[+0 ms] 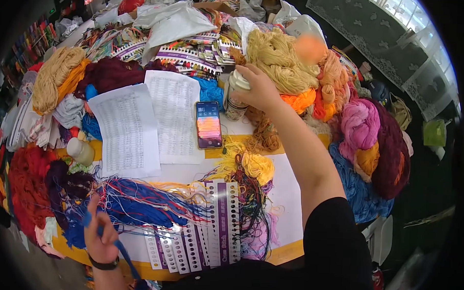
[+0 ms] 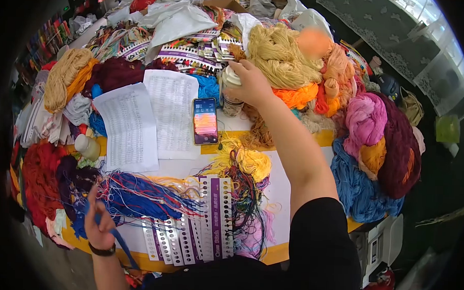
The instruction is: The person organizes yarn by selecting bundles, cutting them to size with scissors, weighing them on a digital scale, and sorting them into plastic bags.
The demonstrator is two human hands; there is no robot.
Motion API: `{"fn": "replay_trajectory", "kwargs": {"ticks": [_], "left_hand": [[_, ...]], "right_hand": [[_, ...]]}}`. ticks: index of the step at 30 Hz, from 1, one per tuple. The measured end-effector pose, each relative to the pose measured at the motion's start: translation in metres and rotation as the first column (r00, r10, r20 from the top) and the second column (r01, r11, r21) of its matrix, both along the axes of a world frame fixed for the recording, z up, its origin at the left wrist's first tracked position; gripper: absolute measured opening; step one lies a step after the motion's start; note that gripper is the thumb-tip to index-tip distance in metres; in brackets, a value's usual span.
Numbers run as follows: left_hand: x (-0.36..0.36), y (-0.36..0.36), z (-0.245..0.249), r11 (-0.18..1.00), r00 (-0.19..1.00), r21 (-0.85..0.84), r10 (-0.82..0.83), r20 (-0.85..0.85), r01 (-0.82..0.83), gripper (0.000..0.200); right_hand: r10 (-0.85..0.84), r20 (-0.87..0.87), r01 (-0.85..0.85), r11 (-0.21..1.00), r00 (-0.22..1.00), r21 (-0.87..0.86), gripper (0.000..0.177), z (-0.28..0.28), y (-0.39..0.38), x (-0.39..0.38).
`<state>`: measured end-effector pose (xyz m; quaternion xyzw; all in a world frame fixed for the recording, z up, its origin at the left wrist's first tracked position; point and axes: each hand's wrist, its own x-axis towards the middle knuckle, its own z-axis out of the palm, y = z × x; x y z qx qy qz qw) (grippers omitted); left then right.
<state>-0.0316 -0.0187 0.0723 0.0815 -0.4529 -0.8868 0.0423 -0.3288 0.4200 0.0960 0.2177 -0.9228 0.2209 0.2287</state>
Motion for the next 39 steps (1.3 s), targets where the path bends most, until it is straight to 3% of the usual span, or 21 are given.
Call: {"fn": "replay_trajectory", "kwargs": {"ticks": [2, 5, 7, 8, 10, 12, 13, 14, 16, 20, 22, 26, 29, 30, 32, 34, 35, 38, 39], "left_hand": [[-0.038, 0.029, 0.035, 0.98, 0.969, -0.024, -0.199, -0.146, 0.198, 0.054], [-0.107, 0.104, 0.066, 0.855, 0.913, -0.38, -0.404, -0.06, 0.353, 0.055], [-0.17, 0.154, 0.037, 0.635, 0.89, -0.759, -0.418, -0.182, 0.143, 0.046], [-0.199, 0.177, 0.026, 0.586, 0.905, -0.786, -0.417, -0.083, 0.198, 0.045], [-0.25, 0.216, -0.009, 0.398, 0.903, -0.917, -0.394, -0.173, -0.002, 0.047], [-0.276, 0.251, -0.021, 0.369, 0.938, -0.928, -0.337, -0.081, 0.052, 0.059], [-0.29, 0.264, -0.032, 0.447, 0.928, -0.893, -0.348, -0.132, 0.041, 0.063], [-0.303, 0.274, -0.044, 0.511, 0.898, -0.852, -0.419, -0.133, 0.112, 0.064], [-0.315, 0.292, -0.048, 0.59, 0.846, -0.774, -0.515, -0.142, 0.229, 0.065], [-0.318, 0.304, -0.05, 0.634, 0.84, -0.751, -0.499, -0.215, 0.184, 0.063], [-0.315, 0.303, -0.048, 0.639, 0.849, -0.757, -0.469, -0.243, 0.137, 0.061], [-0.305, 0.301, -0.044, 0.631, 0.889, -0.776, -0.354, -0.292, -0.004, 0.059], [-0.302, 0.304, -0.055, 0.537, 0.886, -0.785, -0.136, -0.442, -0.309, 0.05], [-0.301, 0.305, -0.052, 0.538, 0.888, -0.788, -0.144, -0.438, -0.301, 0.05], [-0.302, 0.305, -0.042, 0.665, 0.836, -0.744, -0.368, -0.407, -0.069, 0.046], [-0.314, 0.305, -0.057, 0.633, 0.846, -0.772, -0.385, -0.368, -0.048, 0.05], [-0.322, 0.303, -0.067, 0.455, 0.861, -0.89, -0.443, -0.252, -0.026, 0.056], [-0.334, 0.298, -0.073, 0.185, 0.853, -0.978, -0.521, -0.012, 0.099, 0.076], [-0.334, 0.299, -0.072, 0.169, 0.856, -0.971, -0.514, 0.062, 0.171, 0.074]], "right_hand": [[0.003, 0.079, -0.002, 1.0, 0.997, -0.021, 0.078, 0.0, -0.003, -0.001], [-0.074, 0.05, 0.073, 0.997, 0.996, 0.016, 0.079, 0.003, -0.009, 0.005], [-0.07, 0.096, 0.065, 0.996, 0.993, 0.055, 0.081, 0.008, -0.008, 0.003], [-0.084, 0.156, 0.074, 0.995, 0.984, 0.072, 0.081, 0.013, -0.007, 0.002], [-0.099, 0.201, 0.073, 0.988, 0.975, 0.133, 0.079, 0.017, -0.003, -0.008], [0.037, 0.188, -0.065, 0.988, 0.982, 0.143, 0.078, 0.014, 0.002, -0.021], [0.103, 0.198, -0.136, 0.978, 0.975, 0.16, 0.079, 0.013, 0.003, -0.025], [0.123, 0.1, -0.137, 0.979, 0.987, 0.15, 0.075, 0.007, 0.003, -0.022], [0.063, 0.156, -0.093, 0.977, 0.986, 0.191, 0.07, 0.01, 0.002, -0.017], [-0.089, 0.033, 0.084, 0.987, 0.995, 0.14, 0.059, -0.001, -0.009, -0.017], [-0.36, 0.055, 0.349, 0.924, 0.931, 0.156, 0.058, -0.001, -0.026, -0.015], [-0.352, 0.024, 0.347, 0.931, 0.936, 0.109, 0.058, -0.003, -0.027, -0.016], [-0.33, 0.042, 0.324, 0.94, 0.943, 0.108, 0.055, 0.001, -0.021, -0.017], [-0.322, 0.059, 0.313, 0.942, 0.945, 0.121, 0.054, 0.002, -0.021, -0.016], [-0.331, 0.055, 0.322, 0.938, 0.942, 0.126, 0.052, 0.0, -0.022, -0.018], [-0.338, 0.074, 0.32, 0.93, 0.938, 0.182, 0.051, 0.005, -0.024, -0.017], [-0.316, 0.133, 0.282, 0.933, 0.939, 0.224, 0.059, 0.009, -0.02, -0.017], [-0.164, 0.253, 0.073, 0.94, 0.954, 0.333, 0.083, 0.015, -0.002, -0.027], [-0.169, 0.259, 0.077, 0.939, 0.951, 0.334, 0.083, 0.021, 0.001, -0.025]]}}
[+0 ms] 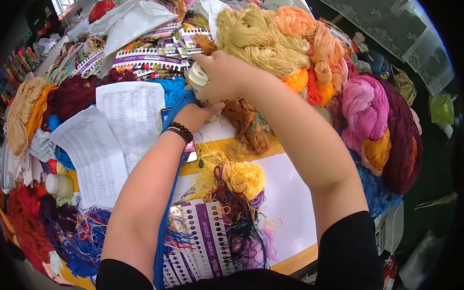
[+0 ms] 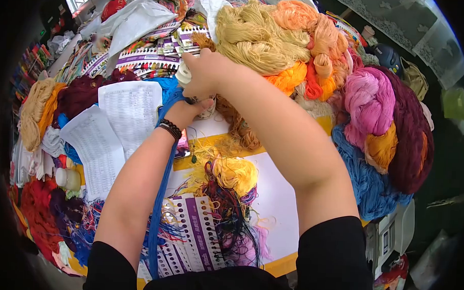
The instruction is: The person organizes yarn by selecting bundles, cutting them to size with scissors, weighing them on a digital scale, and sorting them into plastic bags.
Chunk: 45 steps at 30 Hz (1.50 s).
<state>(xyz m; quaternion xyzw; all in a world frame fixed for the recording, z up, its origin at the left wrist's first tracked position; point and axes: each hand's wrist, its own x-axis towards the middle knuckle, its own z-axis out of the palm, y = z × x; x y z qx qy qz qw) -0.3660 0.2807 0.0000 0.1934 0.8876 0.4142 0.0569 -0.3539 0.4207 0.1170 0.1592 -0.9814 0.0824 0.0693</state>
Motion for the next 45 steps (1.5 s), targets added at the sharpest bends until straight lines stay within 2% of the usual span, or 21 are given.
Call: {"fn": "replay_trajectory", "kwargs": {"ticks": [2, 4, 6, 8, 11, 16, 19, 20, 22, 23, 25, 27, 30, 32, 33, 35, 37, 38, 40, 42, 45], "left_hand": [[-0.001, 0.003, 0.001, 0.999, 0.989, -0.045, 0.022, 0.148, -0.016, 0.071], [0.004, 0.008, -0.002, 0.944, 0.985, 0.324, -0.005, -0.172, 0.061, 0.065], [0.002, 0.009, -0.009, 0.976, 0.997, 0.218, 0.012, -0.075, 0.005, 0.061], [0.003, 0.014, -0.013, 0.928, 0.999, 0.37, -0.038, -0.017, 0.042, 0.032], [0.005, 0.014, -0.008, 0.918, 0.997, 0.389, -0.072, -0.025, 0.076, 0.042], [0.001, 0.0, 0.017, 0.961, 0.983, 0.219, -0.151, -0.102, 0.17, 0.06], [0.017, -0.03, 0.045, 0.974, 0.992, 0.192, -0.107, -0.06, 0.117, 0.054], [0.032, -0.043, 0.064, 0.999, 0.999, 0.049, 0.003, -0.039, -0.001, 0.044], [0.032, -0.094, 0.051, 0.941, 0.955, 0.328, 0.17, -0.244, -0.084, 0.037], [0.053, -0.119, 0.078, 0.924, 0.925, 0.367, 0.226, -0.306, -0.105, 0.032], [0.111, -0.172, 0.135, 0.845, 0.904, 0.506, 0.339, -0.261, -0.171, 0.026], [0.176, -0.237, 0.188, 0.777, 0.847, 0.58, 0.462, -0.264, -0.243, 0.03], [0.27, -0.344, 0.255, 0.664, 0.707, 0.668, 0.646, -0.288, -0.335, 0.04], [0.326, -0.413, 0.296, 0.607, 0.631, 0.715, 0.715, -0.302, -0.346, 0.048], [0.35, -0.441, 0.313, 0.584, 0.599, 0.736, 0.739, -0.308, -0.342, 0.052], [0.389, -0.385, 0.35, 0.24, 0.452, 0.917, 0.889, -0.075, -0.32, 0.013], [0.455, -0.474, 0.389, 0.357, 0.586, 0.878, 0.802, -0.114, -0.319, 0.024], [0.48, -0.494, 0.395, 0.499, 0.788, 0.822, 0.607, -0.105, -0.275, 0.017], [0.503, -0.505, 0.359, 0.441, 0.814, 0.842, 0.58, -0.004, -0.31, 0.015], [0.507, -0.483, 0.294, 0.26, 0.827, 0.883, 0.521, 0.213, -0.391, 0.018], [0.513, -0.407, 0.18, -0.065, 0.785, 0.799, 0.154, 0.6, -0.598, 0.029]], "right_hand": [[0.081, 0.097, -0.081, 0.997, 0.992, 0.001, 0.082, 0.012, 0.004, 0.003], [0.093, 0.051, -0.093, 0.996, 0.994, 0.001, 0.077, 0.006, 0.003, 0.001], [0.01, -0.052, -0.009, 1.0, 0.999, 0.018, 0.075, -0.003, -0.001, 0.001], [-0.031, -0.068, 0.031, 1.0, 0.997, -0.004, 0.075, -0.01, -0.006, 0.001], [-0.11, -0.087, 0.108, 0.994, 0.99, -0.027, 0.074, -0.012, -0.012, 0.004], [-0.183, 0.006, 0.183, 0.982, 0.983, -0.053, 0.086, -0.005, -0.018, 0.011], [-0.119, -0.277, 0.051, 0.969, 0.953, -0.242, 0.101, -0.014, -0.018, 0.027], [-0.118, -0.346, 0.005, 0.95, 0.931, -0.311, 0.098, -0.01, -0.018, 0.036], [-0.138, -0.484, -0.09, 0.904, 0.864, -0.418, 0.084, -0.003, -0.015, 0.062], [-0.137, -0.462, -0.122, 0.864, 0.876, -0.488, 0.075, -0.005, -0.012, 0.077], [-0.128, -0.351, -0.133, 0.765, 0.928, -0.631, 0.054, -0.005, -0.009, 0.118], [-0.052, -0.294, -0.154, 0.758, 0.954, -0.634, 0.045, -0.019, 0.003, 0.153], [-0.129, -0.409, -0.087, 0.878, 0.903, -0.47, 0.034, -0.046, 0.012, 0.206], [-0.085, -0.289, -0.096, 0.823, 0.953, -0.56, 0.028, -0.051, 0.002, 0.244], [-0.045, -0.111, -0.032, 0.793, 0.993, -0.608, 0.026, -0.051, -0.007, 0.262], [0.048, 0.167, 0.088, 0.689, 0.985, -0.719, 0.027, -0.062, -0.029, 0.292], [0.109, 0.197, 0.075, 0.665, 0.974, -0.743, 0.027, -0.067, -0.057, 0.319], [0.141, 0.206, 0.068, 0.644, 0.968, -0.762, 0.027, -0.067, -0.072, 0.331], [0.29, 0.258, 0.021, 0.627, 0.922, -0.779, 0.027, -0.06, -0.102, 0.354], [0.429, 0.184, -0.124, 0.596, 0.884, -0.794, 0.026, -0.057, -0.131, 0.379], [0.658, 0.149, -0.294, 0.512, 0.738, -0.807, 0.032, -0.045, -0.17, 0.411]]}}
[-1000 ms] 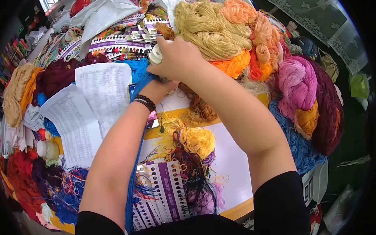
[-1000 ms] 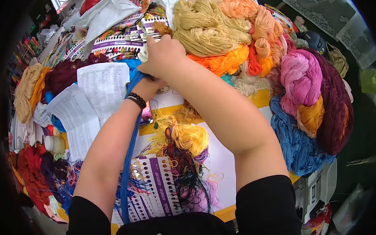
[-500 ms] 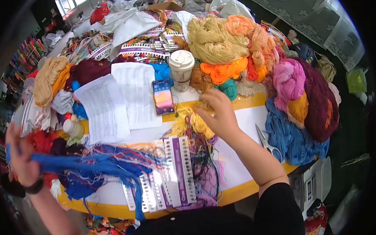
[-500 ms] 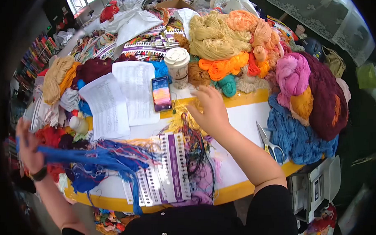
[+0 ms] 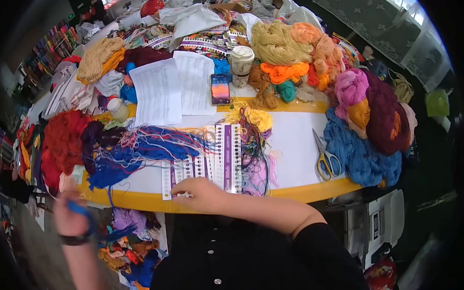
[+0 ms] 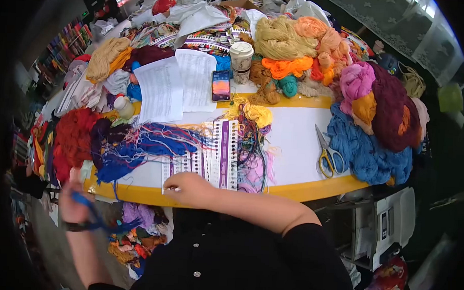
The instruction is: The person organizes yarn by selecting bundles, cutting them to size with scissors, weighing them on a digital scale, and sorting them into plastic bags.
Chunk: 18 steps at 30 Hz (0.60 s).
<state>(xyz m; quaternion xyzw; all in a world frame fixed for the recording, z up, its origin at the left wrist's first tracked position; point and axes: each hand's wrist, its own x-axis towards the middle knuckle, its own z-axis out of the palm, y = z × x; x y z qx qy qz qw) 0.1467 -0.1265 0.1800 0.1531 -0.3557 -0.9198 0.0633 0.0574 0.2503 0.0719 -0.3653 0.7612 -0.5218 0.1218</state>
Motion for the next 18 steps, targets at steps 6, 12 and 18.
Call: {"fn": "replay_trajectory", "kwargs": {"ticks": [6, 12, 18], "left_hand": [[0.012, 0.127, -0.119, 0.888, 0.975, 0.455, -0.157, 0.16, 0.069, 0.035], [0.029, 0.161, -0.126, 0.97, 0.979, 0.15, -0.199, 0.033, 0.192, 0.038], [0.038, 0.164, -0.107, 0.861, 0.958, -0.442, -0.288, -0.015, 0.252, 0.034]], "right_hand": [[0.295, 0.098, -0.299, 0.954, 0.95, 0.032, 0.041, -0.012, -0.05, 0.057], [0.261, 0.453, -0.243, 0.965, 0.853, -0.098, 0.026, -0.036, -0.052, 0.077], [-0.026, 0.06, 0.017, 0.988, 0.998, 0.153, 0.024, -0.018, -0.028, 0.059]]}}
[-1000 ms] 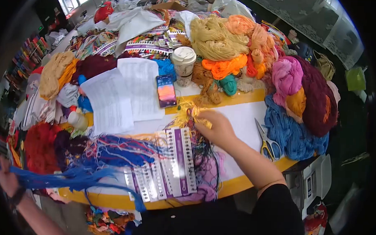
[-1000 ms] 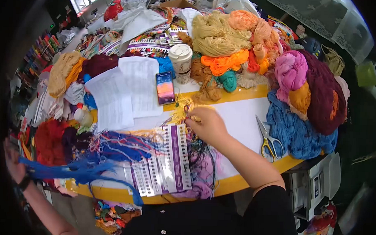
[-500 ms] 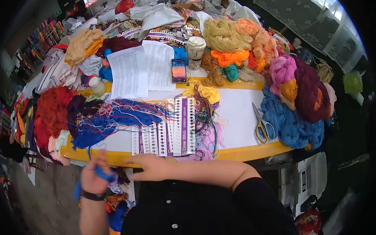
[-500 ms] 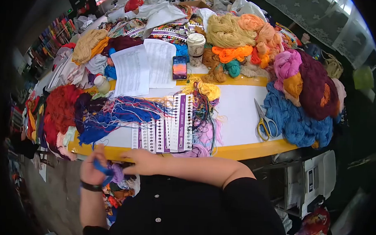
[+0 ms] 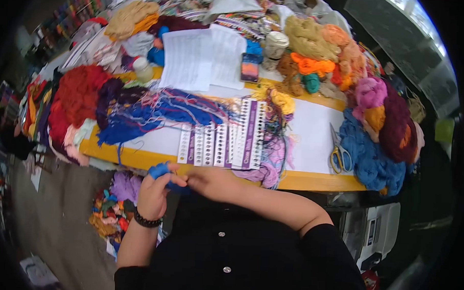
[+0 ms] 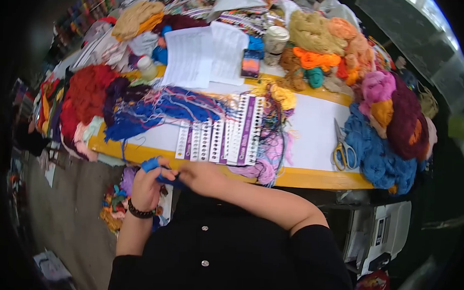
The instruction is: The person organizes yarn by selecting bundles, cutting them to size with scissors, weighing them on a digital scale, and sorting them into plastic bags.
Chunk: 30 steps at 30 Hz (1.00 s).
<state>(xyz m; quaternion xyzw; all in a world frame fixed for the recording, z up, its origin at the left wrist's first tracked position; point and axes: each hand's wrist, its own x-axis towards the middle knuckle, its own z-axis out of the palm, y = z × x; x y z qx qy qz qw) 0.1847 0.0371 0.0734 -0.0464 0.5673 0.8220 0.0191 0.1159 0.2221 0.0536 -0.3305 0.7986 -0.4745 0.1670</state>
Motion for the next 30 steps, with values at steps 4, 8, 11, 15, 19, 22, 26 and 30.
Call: {"fn": "replay_trajectory", "kwargs": {"ticks": [4, 8, 11, 15, 19, 22, 26, 30], "left_hand": [[-0.007, 0.015, 0.021, 0.996, 0.997, -0.034, -0.077, 0.001, 0.077, 0.039], [-0.017, 0.031, 0.014, 0.988, 0.997, -0.138, -0.076, -0.005, 0.075, 0.04], [-0.022, 0.041, 0.01, 0.984, 0.998, -0.165, -0.063, 0.002, 0.063, 0.04], [-0.026, 0.041, 0.005, 0.991, 0.996, -0.102, -0.086, 0.035, 0.089, 0.039], [-0.033, 0.044, 0.002, 0.995, 0.995, -0.063, -0.079, 0.053, 0.083, 0.039], [-0.036, 0.047, -0.001, 0.985, 0.998, -0.164, -0.044, 0.039, 0.05, 0.038], [-0.04, 0.052, 0.0, 0.986, 0.999, -0.161, -0.037, 0.04, 0.043, 0.038], [-0.044, 0.053, -0.004, 0.979, 0.998, -0.198, -0.047, 0.037, 0.054, 0.038]], "right_hand": [[-0.021, 0.173, 0.061, 0.972, 0.985, -0.227, 0.017, 0.042, 0.011, -0.015], [-0.023, 0.119, 0.068, 0.919, 0.993, -0.387, 0.012, 0.046, 0.01, -0.01], [0.044, 0.456, 0.185, 0.876, 0.889, -0.446, 0.011, 0.039, 0.011, -0.012], [0.124, 0.6, 0.229, 0.848, 0.79, -0.478, 0.011, 0.034, 0.018, -0.019], [0.087, 0.599, 0.255, 0.85, 0.796, -0.461, 0.01, 0.024, 0.018, -0.022], [0.045, 0.606, 0.283, 0.855, 0.794, -0.435, 0.01, 0.027, 0.02, -0.025], [-0.078, 0.532, 0.295, 0.893, 0.843, -0.338, 0.012, 0.028, 0.023, -0.03], [-0.112, 0.497, 0.279, 0.92, 0.86, -0.276, 0.013, 0.029, 0.024, -0.036]]}}
